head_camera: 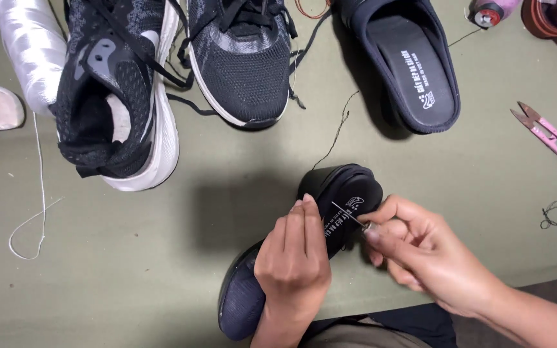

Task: The person uses a wooden-handled awl to pierce holes in the sole of a black slip-on shoe and then pulls a black thread through the holes to stitch the sole. They repeatedly puncture the shoe and pull the thread tight to secure the stitching.

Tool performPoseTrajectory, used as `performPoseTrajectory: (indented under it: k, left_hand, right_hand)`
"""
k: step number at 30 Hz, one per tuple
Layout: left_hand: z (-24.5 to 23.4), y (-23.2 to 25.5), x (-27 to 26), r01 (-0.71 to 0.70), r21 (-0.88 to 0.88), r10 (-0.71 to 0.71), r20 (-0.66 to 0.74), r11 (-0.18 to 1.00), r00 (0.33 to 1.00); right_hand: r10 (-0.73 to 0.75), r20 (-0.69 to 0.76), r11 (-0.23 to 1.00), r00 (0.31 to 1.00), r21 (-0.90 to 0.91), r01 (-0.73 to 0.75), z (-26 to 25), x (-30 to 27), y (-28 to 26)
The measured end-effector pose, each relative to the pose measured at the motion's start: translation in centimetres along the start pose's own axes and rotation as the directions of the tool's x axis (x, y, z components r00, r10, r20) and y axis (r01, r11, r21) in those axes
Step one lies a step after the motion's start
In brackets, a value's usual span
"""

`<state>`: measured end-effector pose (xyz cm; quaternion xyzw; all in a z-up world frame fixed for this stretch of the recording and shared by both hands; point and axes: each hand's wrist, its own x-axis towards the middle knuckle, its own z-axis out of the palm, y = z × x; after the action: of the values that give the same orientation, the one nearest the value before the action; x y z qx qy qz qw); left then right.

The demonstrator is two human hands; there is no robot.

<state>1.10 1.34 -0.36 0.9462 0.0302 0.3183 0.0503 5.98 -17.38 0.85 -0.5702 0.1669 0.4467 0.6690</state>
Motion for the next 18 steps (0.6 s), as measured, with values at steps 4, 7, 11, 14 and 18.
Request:
performPoseTrajectory:
  k: [4,7,11,14,18]
  left_hand:
    - [-0.1,0.2,-0.2,-0.005,0.001,0.005,0.019,1.0,1.0]
    - [0.0,0.3,-0.1,-0.007,-0.002,0.007,0.011,1.0,1.0]
    - [-0.4,-0.2,0.8,0.013,0.015,-0.013,0.016,1.0,1.0]
    - [-0.6,-0.4,1.0,0.018,0.012,-0.018,0.024,1.0,1.0]
    - [-0.3,-0.3,0.2,0.022,-0.017,-0.022,0.04,1.0,0.999]
  right_hand:
    - [-0.646,0.365,-0.107,0.671,-0.913,0.394,-0.8,-0.3,-0.3]
    - [-0.462,0.786,-0.834,0.411,-0.543,0.1,0.3,-0.9,-2.6]
    - [-0.321,0.871,-0.939,0.371,-0.344,-0.006,1.7,-0.9,-4.2]
    - [-0.471,0.66,-0.665,0.586,-0.702,0.256,-1.4,0.1,-1.6]
    - [-0.614,0.224,0.175,0.757,-0.897,0.407,-0.6,0.4,-0.2]
